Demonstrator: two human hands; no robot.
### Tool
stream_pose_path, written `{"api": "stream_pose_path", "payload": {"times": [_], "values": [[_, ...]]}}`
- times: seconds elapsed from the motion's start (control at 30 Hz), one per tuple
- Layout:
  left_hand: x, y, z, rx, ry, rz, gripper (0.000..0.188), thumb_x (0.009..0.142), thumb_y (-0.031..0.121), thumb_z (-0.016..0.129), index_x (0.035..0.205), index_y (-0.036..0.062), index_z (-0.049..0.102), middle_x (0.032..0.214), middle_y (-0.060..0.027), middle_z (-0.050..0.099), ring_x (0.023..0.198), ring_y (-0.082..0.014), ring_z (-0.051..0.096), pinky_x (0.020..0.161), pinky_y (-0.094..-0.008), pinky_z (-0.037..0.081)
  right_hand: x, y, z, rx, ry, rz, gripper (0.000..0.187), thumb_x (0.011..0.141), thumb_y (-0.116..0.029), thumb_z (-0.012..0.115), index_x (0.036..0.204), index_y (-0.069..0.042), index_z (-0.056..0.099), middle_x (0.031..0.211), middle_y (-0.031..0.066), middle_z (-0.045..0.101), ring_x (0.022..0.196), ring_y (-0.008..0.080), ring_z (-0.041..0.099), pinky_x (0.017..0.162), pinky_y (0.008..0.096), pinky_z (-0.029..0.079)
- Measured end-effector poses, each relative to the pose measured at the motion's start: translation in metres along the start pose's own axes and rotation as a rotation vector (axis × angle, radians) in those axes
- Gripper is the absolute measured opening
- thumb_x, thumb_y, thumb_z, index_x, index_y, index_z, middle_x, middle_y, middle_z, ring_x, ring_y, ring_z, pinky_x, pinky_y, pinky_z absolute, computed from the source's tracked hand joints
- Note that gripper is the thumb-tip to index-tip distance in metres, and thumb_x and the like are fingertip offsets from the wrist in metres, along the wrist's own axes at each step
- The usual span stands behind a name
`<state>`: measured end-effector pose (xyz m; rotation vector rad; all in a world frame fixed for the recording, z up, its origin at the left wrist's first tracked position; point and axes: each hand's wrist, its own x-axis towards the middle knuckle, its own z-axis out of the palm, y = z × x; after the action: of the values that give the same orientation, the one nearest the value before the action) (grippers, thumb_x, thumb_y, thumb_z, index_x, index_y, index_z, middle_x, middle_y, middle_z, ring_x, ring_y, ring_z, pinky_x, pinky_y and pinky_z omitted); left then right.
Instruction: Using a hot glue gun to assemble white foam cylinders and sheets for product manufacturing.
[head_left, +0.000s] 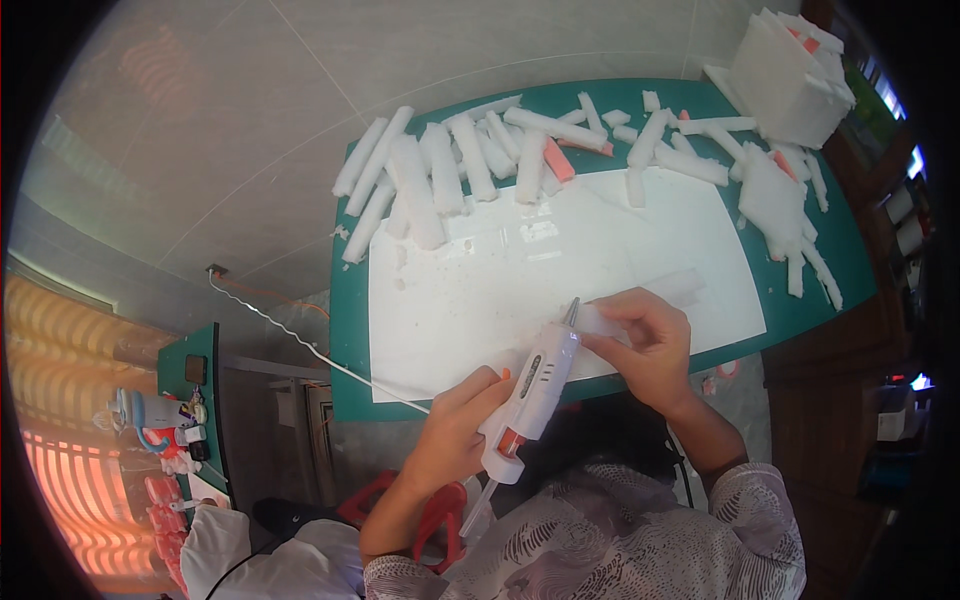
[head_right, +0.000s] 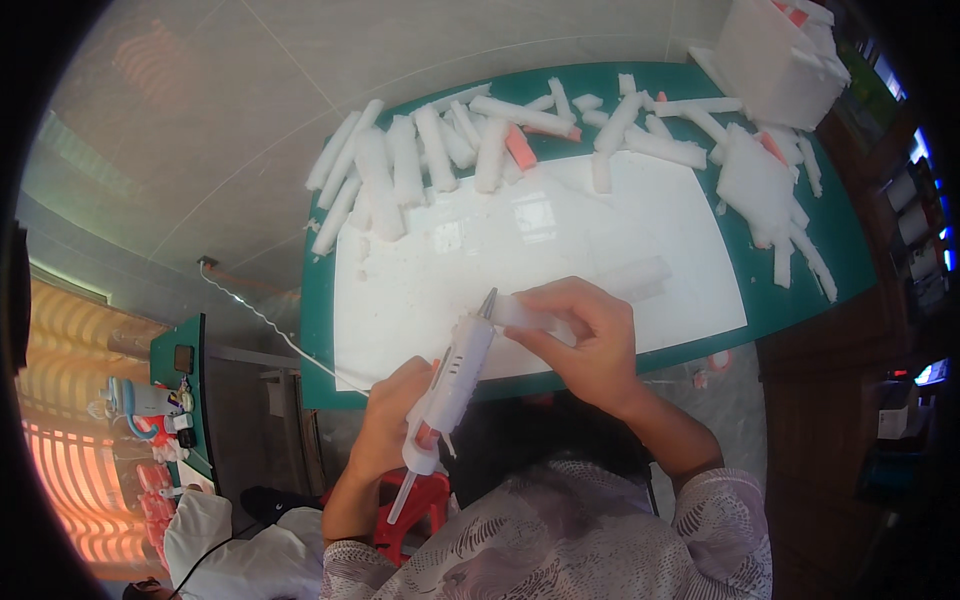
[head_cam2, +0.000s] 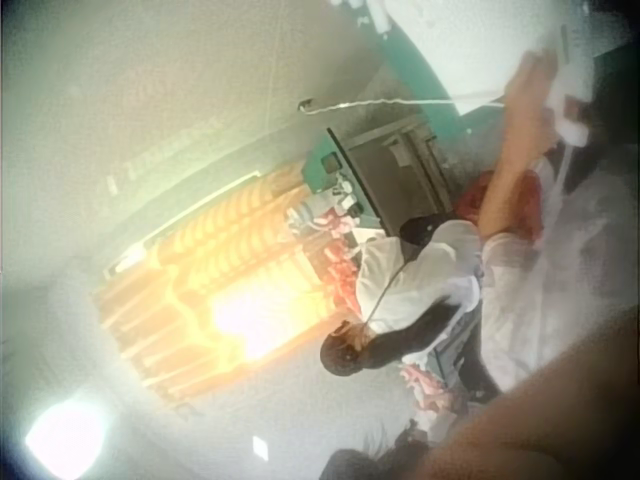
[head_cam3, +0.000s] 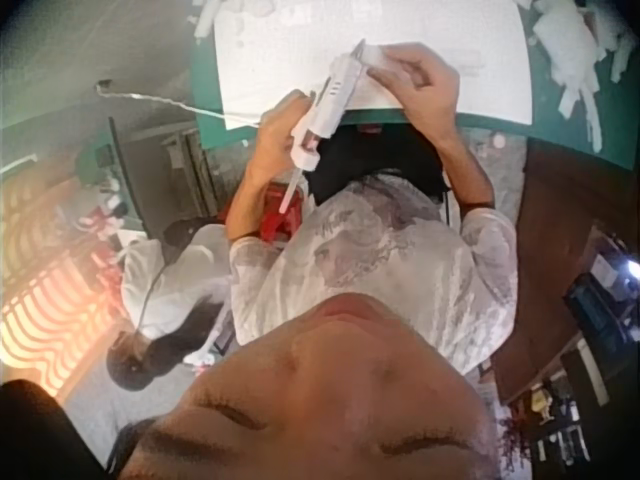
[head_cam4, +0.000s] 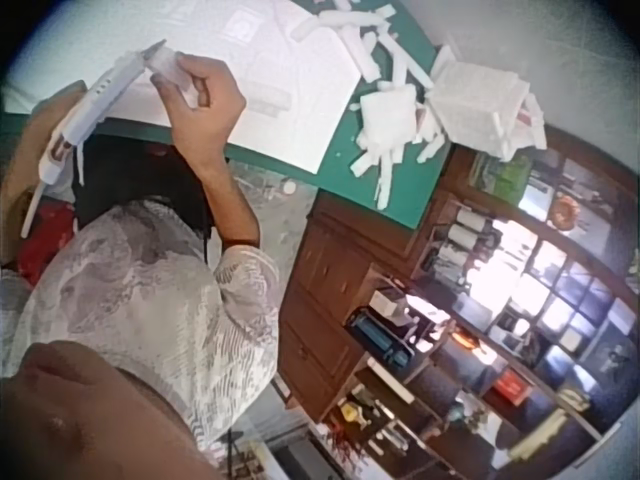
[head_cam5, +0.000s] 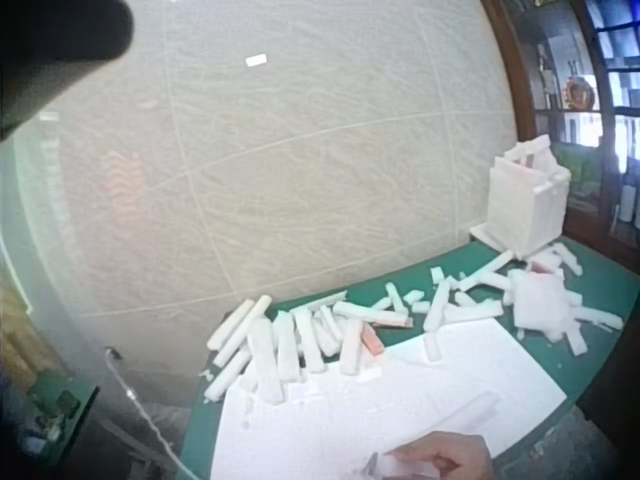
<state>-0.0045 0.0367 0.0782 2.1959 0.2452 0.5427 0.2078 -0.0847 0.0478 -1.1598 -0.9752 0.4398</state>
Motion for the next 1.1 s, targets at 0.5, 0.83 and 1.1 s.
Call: {"api": "stream_pose_path", "payload": {"times": [0.5,0.83,1.1], "values": [[-0.001,0.011,-0.005,0.180,-0.028,-0.022,0.058,0.063,-0.002,0.071,0.120,0.0054,0.062,0.080,-0.0118,0.048,0.071,-0.0307,0.055,0.060,-0.0385,0.046,0.001,-0.005,-0.004,-0.166,-0.013,-0.066,0.026,0.074,0.004,0.080,0.098,0.004,0.069,0.098,0.0144,0.069,0.091,0.0200,0.067,0.081,0.0298,0.053],[-0.001,0.021,-0.015,0.435,-0.114,-0.033,0.061,0.056,-0.003,0.064,0.116,0.0050,0.062,0.081,-0.0135,0.048,0.070,-0.0339,0.054,0.059,-0.0398,0.045,0.006,-0.016,-0.009,-0.401,-0.043,-0.208,0.024,0.073,0.001,0.080,0.095,0.000,0.070,0.095,0.0141,0.072,0.087,0.0244,0.071,0.078,0.0311,0.055],[-0.007,0.023,-0.020,0.608,-0.102,-0.002,0.070,0.053,0.001,0.068,0.122,0.0145,0.062,0.086,-0.0074,0.051,0.074,-0.0247,0.056,0.057,-0.0372,0.049,0.009,-0.016,-0.018,-0.024,-0.169,0.164,0.030,0.074,0.011,0.075,0.101,0.003,0.064,0.097,0.0088,0.066,0.087,0.0140,0.063,0.079,0.0268,0.051]]}}
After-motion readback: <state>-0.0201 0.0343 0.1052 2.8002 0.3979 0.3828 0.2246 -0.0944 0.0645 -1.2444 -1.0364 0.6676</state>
